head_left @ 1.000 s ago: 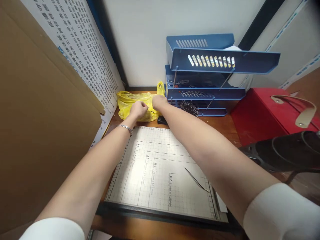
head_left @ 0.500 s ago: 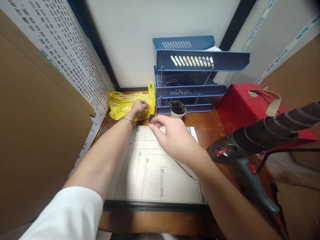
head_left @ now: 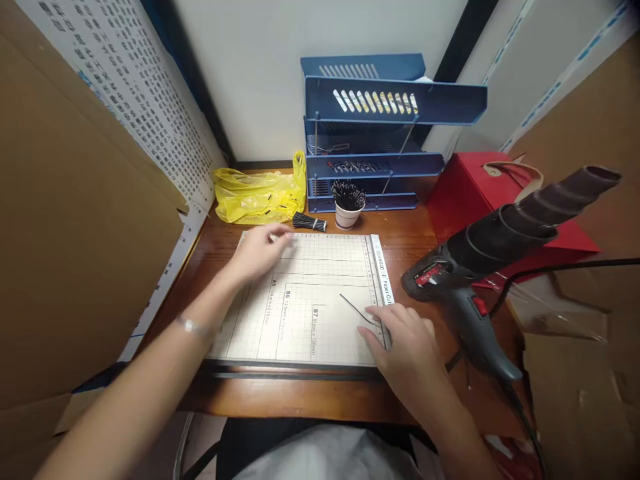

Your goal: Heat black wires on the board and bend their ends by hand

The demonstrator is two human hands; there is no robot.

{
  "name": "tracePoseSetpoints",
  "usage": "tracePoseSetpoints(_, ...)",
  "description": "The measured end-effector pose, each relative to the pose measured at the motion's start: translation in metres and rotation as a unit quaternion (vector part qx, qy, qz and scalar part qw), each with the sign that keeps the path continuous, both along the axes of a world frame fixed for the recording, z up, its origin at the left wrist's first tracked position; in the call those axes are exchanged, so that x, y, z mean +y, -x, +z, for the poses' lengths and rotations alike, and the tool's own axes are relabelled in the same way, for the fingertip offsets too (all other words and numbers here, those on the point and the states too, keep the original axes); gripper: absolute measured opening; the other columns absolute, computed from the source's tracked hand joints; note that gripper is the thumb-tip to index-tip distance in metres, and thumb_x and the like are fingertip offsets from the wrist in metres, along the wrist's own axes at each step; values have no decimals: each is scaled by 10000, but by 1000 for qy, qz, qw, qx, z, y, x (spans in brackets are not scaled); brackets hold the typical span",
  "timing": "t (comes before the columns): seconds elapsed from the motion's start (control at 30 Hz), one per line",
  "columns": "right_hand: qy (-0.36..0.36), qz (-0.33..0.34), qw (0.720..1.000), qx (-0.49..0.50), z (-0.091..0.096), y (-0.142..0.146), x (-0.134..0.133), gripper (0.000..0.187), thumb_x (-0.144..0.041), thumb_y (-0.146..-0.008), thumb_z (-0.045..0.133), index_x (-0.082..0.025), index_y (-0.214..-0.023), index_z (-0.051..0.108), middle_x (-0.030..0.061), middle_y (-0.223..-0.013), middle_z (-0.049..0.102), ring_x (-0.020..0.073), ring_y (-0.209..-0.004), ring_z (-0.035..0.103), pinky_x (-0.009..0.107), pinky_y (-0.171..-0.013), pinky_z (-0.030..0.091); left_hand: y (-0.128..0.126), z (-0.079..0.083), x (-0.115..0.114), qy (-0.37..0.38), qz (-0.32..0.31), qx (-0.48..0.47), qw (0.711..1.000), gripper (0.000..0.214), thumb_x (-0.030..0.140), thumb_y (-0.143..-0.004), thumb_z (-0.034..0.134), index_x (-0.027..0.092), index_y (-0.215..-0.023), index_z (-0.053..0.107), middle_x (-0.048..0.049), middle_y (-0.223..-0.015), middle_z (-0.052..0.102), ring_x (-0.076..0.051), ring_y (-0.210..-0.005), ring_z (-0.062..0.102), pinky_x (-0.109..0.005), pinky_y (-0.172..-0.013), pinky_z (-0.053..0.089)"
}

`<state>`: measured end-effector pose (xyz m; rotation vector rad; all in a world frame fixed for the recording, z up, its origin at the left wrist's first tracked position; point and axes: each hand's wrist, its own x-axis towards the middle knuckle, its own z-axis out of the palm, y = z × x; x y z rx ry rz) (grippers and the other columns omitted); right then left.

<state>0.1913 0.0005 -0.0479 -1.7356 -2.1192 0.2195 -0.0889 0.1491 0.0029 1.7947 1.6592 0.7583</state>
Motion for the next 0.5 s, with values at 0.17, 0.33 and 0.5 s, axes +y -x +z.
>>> tracePoseSetpoints(0.17, 44, -4, 999, 23, 1, 9, 14, 146, -192, -964, 620, -232, -856, 709, 35, -874, 723, 241, -816, 586, 365, -729, 272, -34, -12, -116, -37, -40, -25, 998, 247, 352, -997, 555, 205, -1032, 750, -53, -1030, 769, -190, -857, 691, -300, -766, 537)
tracePoseSetpoints(0.33, 55, -7, 998, 40, 12, 18, 13, 130, -158, -964, 620, -215, -863, 681, 29, -852, 717, 242, -833, 594, 369, -753, 284, -54, -18, -154, -171, -13, 53, 984, 236, 265, -1017, 552, 178, -1197, 678, -120, -1209, 708, -230, -1010, 677, -344, -833, 556)
tracePoseSetpoints(0.5, 109, 64, 981, 145, 43, 26, 0, 155, -206, -1011, 550, -220, -899, 657, 7, -859, 698, 208, -818, 595, 374, -805, 340, -50, -5, -146, -300, -127, 228, 918, 318, 258, -960, 686, 250, -1277, 686, -72, -1405, 680, -351, -1210, 594, -492, -967, 461)
